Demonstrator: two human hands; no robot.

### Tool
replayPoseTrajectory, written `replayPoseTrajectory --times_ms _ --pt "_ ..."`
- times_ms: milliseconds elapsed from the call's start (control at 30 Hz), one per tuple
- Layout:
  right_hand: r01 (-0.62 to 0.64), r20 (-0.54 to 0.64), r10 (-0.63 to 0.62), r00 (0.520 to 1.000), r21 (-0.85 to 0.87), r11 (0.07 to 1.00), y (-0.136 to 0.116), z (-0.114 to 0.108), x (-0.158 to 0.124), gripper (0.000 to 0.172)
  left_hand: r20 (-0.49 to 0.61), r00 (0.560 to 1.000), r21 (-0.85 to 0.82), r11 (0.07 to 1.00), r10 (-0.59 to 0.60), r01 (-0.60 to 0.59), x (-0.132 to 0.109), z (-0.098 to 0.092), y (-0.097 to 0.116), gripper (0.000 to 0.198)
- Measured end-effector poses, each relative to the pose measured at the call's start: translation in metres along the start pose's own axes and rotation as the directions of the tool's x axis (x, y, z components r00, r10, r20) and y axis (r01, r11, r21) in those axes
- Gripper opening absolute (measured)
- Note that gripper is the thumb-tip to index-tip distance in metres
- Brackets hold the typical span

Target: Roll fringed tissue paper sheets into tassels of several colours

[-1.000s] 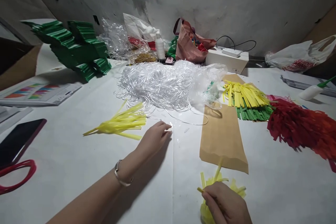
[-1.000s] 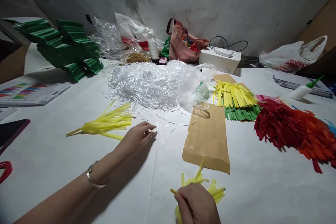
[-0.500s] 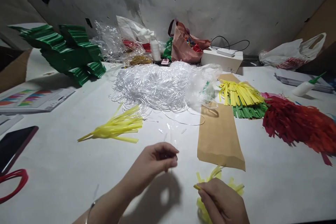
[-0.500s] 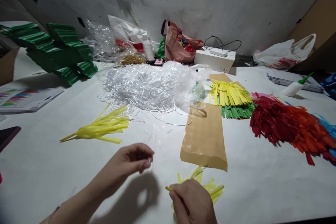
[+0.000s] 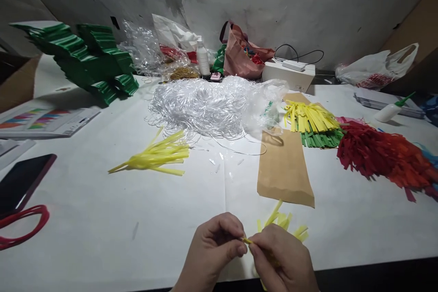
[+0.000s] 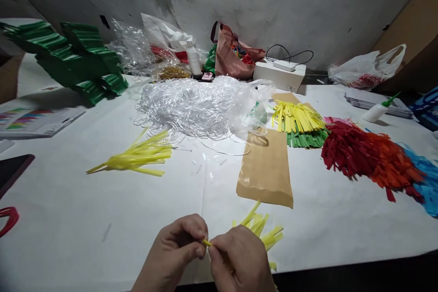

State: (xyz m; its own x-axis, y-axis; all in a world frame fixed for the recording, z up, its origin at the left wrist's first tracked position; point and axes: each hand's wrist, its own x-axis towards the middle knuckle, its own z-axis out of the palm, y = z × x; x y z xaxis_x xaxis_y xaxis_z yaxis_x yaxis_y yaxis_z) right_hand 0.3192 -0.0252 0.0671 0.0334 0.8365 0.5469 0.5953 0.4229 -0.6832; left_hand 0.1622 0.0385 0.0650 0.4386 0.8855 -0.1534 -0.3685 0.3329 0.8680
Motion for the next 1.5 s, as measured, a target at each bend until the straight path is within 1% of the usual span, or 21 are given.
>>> replayPoseTrajectory --times_ms 133,200,300,433,500,533,667,700,767,900,1033,1100,1167,1233,1300,1333,1433,1500 --pt "0.050 -0.041 -0.052 0.998 -0.042 0.998 0.002 -0.002 -0.001 0.015 0.016 0.992 0.144 0.982 0.122 -0.123 -0.004 -0.001 -0.001 0.019" --pt "0.052 -0.021 -0.053 0.998 -0.060 0.997 0.002 -0.004 -0.001 0.014 0.040 0.985 0.191 0.966 0.168 -0.173 -0.005 0.000 -0.001 0.018" --pt "0.049 0.044 -0.047 0.998 -0.049 0.998 0.003 -0.008 -0.001 0.011 0.094 0.970 0.245 0.939 0.225 -0.241 -0.006 0.001 -0.001 0.016" --pt "0.107 0.040 -0.106 0.994 -0.040 0.993 0.005 -0.009 0.001 0.013 0.150 0.953 0.283 0.912 0.264 -0.297 -0.005 0.002 0.000 0.015" --pt "0.151 0.036 -0.150 0.988 -0.040 0.988 0.005 -0.011 0.004 0.014 0.162 0.950 0.278 0.912 0.265 -0.302 -0.004 0.002 -0.001 0.014" --pt "0.165 0.055 -0.163 0.985 -0.037 0.986 0.005 -0.013 0.006 0.014 0.165 0.951 0.274 0.914 0.262 -0.300 -0.004 0.002 -0.002 0.015" --pt "0.167 0.240 -0.157 0.958 -0.022 0.986 0.000 -0.026 0.016 0.014 0.190 0.953 0.279 0.917 0.237 -0.284 -0.003 0.001 -0.002 0.014" --pt "0.167 0.262 -0.157 0.952 -0.018 0.986 -0.001 -0.029 0.018 0.014 0.201 0.953 0.285 0.917 0.228 -0.280 -0.003 0.001 -0.001 0.014" --pt "0.147 0.242 -0.143 0.960 0.003 0.989 -0.002 -0.030 0.018 0.014 0.220 0.950 0.299 0.912 0.219 -0.280 -0.002 0.001 0.001 0.013" --pt "-0.005 0.182 -0.004 0.983 0.048 0.999 0.002 -0.022 0.007 0.014 0.262 0.941 0.350 0.888 0.213 -0.298 -0.002 -0.001 0.006 0.002" --pt "-0.072 0.156 0.056 0.986 0.104 0.992 0.009 -0.016 -0.005 0.016 0.243 0.953 0.375 0.889 0.180 -0.264 -0.005 -0.004 0.004 0.004" --pt "-0.080 0.197 0.058 0.979 0.107 0.991 0.010 -0.017 -0.005 0.014 0.228 0.959 0.379 0.892 0.169 -0.247 -0.006 -0.005 0.003 0.004" --pt "-0.042 0.230 0.023 0.973 0.080 0.996 0.010 -0.019 -0.004 0.013 0.235 0.958 0.394 0.885 0.164 -0.248 -0.006 -0.004 0.002 0.006" --pt "0.007 0.195 -0.016 0.981 0.049 0.999 0.008 -0.020 -0.002 0.016 0.264 0.952 0.417 0.871 0.157 -0.259 -0.005 -0.003 0.003 0.008" --pt "0.024 0.147 -0.028 0.989 0.030 0.999 0.007 -0.020 -0.001 0.018 0.288 0.947 0.448 0.854 0.142 -0.264 -0.004 -0.003 0.006 0.008" --pt "0.015 0.139 -0.020 0.990 0.033 0.999 0.007 -0.020 -0.001 0.019 0.293 0.946 0.462 0.846 0.136 -0.265 -0.004 -0.002 0.007 0.007" --pt "-0.047 0.212 0.029 0.977 0.079 0.996 0.010 -0.020 -0.004 0.013 0.276 0.952 0.489 0.834 0.131 -0.257 -0.003 -0.002 0.009 0.006" --pt "-0.076 0.239 0.053 0.970 0.087 0.993 0.013 -0.020 -0.007 0.013 0.259 0.958 0.498 0.832 0.127 -0.245 -0.003 -0.002 0.008 0.005"
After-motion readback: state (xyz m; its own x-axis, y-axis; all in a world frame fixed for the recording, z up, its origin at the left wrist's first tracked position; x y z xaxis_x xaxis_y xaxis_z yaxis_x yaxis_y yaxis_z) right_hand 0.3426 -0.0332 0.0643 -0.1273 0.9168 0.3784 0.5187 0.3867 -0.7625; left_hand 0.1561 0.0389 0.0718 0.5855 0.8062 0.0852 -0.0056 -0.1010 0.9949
